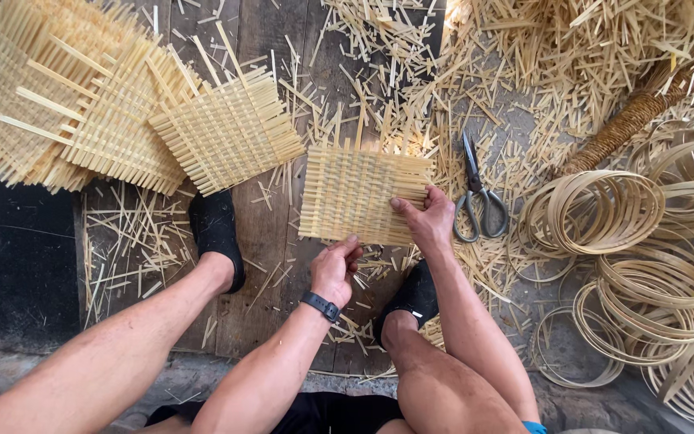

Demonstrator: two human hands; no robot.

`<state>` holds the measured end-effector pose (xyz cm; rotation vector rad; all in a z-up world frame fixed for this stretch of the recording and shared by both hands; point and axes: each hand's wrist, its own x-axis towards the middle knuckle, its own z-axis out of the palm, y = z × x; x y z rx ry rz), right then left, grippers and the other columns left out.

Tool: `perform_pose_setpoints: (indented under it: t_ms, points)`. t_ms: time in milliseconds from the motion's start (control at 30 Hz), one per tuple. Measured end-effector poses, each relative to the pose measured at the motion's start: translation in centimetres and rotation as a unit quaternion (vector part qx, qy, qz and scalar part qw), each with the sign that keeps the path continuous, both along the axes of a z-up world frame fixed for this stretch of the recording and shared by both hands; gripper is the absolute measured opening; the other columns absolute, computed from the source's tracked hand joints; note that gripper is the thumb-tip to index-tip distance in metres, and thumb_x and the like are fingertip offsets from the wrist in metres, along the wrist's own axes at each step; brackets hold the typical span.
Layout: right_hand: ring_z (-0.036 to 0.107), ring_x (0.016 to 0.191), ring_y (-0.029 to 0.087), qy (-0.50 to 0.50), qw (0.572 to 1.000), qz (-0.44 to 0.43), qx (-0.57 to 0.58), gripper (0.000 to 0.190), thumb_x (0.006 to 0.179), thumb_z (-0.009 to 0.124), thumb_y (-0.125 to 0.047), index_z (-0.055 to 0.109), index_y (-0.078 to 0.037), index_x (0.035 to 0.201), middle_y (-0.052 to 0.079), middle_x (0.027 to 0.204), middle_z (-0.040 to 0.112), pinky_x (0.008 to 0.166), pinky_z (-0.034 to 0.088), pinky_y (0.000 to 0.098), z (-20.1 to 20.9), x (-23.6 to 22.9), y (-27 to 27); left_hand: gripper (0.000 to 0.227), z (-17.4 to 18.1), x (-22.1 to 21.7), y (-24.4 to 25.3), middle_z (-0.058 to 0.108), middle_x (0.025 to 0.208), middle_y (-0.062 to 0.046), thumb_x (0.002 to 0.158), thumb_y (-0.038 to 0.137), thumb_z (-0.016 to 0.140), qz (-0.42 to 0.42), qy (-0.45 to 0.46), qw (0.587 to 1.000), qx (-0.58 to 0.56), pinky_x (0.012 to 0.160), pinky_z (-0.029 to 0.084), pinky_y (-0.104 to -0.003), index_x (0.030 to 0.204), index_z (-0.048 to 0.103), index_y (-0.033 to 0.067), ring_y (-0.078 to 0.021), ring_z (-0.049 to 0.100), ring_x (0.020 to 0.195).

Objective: The person sits on the floor and repeatedly assembles small round bamboo trays. They place a pre-woven square mat onto a wooden mold, fit a circular bamboo ring over it, and trim the excess mat with shears. The finished trays are stacked nearby.

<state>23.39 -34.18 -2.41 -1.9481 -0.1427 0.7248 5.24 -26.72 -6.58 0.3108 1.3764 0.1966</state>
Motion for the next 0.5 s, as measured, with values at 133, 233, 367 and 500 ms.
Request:
perform_pose_setpoints:
  t_ms: [133,233,367,500]
  points:
    - [0.075,0.079,0.013,0.002,1.0,0.003,0.0,0.041,0.076,0.089,-0.014,0.071,0.001,0.11,0.011,0.093,0.08,0.072,0.062,0.0269,-0.1,0.2,-0.1,0.02,-0.8,-0.1,-0.2,0.072,0.085,-0.003,0.086,0.012,0.08,0.011,-0.034,0.999,-0.015,0.062,0.047,-0.027,0.099,0.066,0.008,-0.0138,0.069,0.076]
    - [0.075,0.08,0.013,0.015,1.0,-0.001,0.012,0.041,0.076,0.088,-0.012,0.071,0.001,0.11,0.011,0.093,0.079,0.072,0.062,0.0271,-0.2,0.2,0.0,0.02,-1.5,-0.3,-0.2,0.072,0.085,-0.004,0.087,0.01,0.079,0.019,-0.064,0.998,-0.007,0.064,0.047,-0.028,0.098,0.063,0.0087,-0.0156,0.068,0.077]
    - [0.075,0.08,0.013,0.033,0.999,-0.004,0.022,0.04,0.076,0.088,-0.011,0.071,0.001,0.111,0.011,0.094,0.08,0.072,0.063,0.0273,-0.3,0.2,-0.1,0.019,-1.8,-0.6,-0.4,0.071,0.085,-0.005,0.087,0.009,0.078,0.028,-0.087,0.996,-0.014,0.068,0.048,-0.029,0.096,0.061,0.0084,-0.0165,0.067,0.079]
    - [0.075,0.081,0.013,0.022,1.0,-0.008,0.018,0.045,0.074,0.089,-0.009,0.07,0.001,0.114,0.011,0.095,0.079,0.073,0.062,0.0265,-1.0,0.4,-0.2,0.018,-2.1,-0.6,-0.5,0.07,0.084,-0.004,0.087,0.009,0.077,0.028,-0.103,0.994,-0.012,0.07,0.047,-0.03,0.096,0.062,0.0085,-0.0163,0.066,0.079]
